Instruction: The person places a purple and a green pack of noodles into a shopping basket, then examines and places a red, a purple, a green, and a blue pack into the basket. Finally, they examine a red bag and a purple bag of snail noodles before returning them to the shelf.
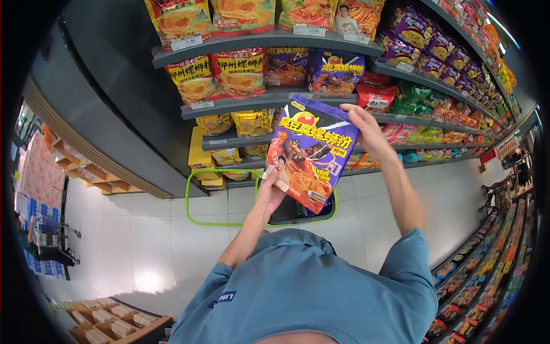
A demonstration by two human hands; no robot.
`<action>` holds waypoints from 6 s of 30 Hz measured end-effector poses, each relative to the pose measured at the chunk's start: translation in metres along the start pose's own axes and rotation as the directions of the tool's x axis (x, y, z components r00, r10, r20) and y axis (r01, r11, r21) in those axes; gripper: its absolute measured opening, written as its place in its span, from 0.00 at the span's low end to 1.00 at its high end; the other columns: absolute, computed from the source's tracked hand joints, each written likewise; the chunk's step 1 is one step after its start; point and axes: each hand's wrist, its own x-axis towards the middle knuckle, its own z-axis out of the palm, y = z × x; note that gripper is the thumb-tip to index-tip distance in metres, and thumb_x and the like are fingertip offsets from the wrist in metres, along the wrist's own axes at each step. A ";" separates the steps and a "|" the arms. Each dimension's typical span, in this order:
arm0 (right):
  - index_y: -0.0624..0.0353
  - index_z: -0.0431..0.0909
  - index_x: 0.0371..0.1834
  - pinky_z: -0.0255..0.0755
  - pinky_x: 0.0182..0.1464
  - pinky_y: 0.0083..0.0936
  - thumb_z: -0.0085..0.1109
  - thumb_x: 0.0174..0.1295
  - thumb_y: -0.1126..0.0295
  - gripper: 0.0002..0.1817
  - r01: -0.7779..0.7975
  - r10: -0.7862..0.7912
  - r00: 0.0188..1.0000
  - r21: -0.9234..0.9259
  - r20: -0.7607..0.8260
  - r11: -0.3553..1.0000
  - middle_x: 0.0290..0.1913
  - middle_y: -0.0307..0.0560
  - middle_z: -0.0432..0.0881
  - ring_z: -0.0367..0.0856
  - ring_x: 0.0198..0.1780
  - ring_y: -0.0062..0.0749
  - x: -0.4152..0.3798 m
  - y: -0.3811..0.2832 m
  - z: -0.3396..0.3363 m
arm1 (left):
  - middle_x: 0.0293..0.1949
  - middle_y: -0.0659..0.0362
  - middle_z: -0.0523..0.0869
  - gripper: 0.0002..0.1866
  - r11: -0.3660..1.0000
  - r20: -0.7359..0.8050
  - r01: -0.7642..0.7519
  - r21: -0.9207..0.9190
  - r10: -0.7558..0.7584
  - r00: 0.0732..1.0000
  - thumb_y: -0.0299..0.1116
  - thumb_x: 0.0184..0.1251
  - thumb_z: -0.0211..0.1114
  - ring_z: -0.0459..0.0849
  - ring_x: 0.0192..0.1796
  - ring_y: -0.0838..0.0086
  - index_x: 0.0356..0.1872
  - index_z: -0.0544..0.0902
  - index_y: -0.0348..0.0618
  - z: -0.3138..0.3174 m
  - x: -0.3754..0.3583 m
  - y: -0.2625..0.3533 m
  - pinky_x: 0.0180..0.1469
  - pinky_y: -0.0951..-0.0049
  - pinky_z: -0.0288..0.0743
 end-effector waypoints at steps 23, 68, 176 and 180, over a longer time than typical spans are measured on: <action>0.63 0.65 0.57 0.74 0.51 0.24 0.68 0.52 0.74 0.30 0.119 -0.077 0.963 0.152 -0.259 0.981 0.50 0.47 0.78 0.78 0.49 0.27 -0.031 0.107 0.092 | 0.54 0.57 0.76 0.35 0.900 0.088 -0.186 0.395 0.165 0.982 0.25 0.56 0.68 0.78 0.53 0.69 0.65 0.62 0.47 0.043 0.000 0.086 0.53 0.65 0.77; 0.63 0.69 0.56 0.72 0.52 0.23 0.72 0.48 0.73 0.30 0.187 -0.118 0.943 0.203 -0.311 0.961 0.49 0.43 0.79 0.78 0.49 0.25 0.003 0.112 0.041 | 0.40 0.57 0.83 0.17 0.726 0.149 -0.351 0.591 0.329 0.932 0.41 0.70 0.55 0.83 0.43 0.70 0.44 0.79 0.35 0.047 0.047 0.056 0.46 0.64 0.80; 0.66 0.54 0.64 0.69 0.54 0.33 0.60 0.60 0.64 0.34 0.281 -0.333 0.926 -0.262 -0.178 0.923 0.51 0.57 0.78 0.79 0.52 0.43 0.215 0.115 0.007 | 0.46 0.56 0.80 0.25 0.001 0.060 -0.061 0.998 0.107 0.992 0.27 0.51 0.67 0.77 0.50 0.70 0.52 0.72 0.37 0.108 0.230 0.196 0.55 0.68 0.69; 0.65 0.59 0.61 0.69 0.52 0.35 0.61 0.58 0.66 0.31 0.294 -0.376 0.910 -0.368 -0.174 0.882 0.49 0.59 0.79 0.79 0.50 0.50 0.239 0.121 0.009 | 0.46 0.55 0.80 0.24 -0.169 0.306 -0.268 0.949 0.273 0.912 0.25 0.52 0.67 0.77 0.50 0.68 0.52 0.72 0.36 0.087 0.257 0.201 0.57 0.68 0.67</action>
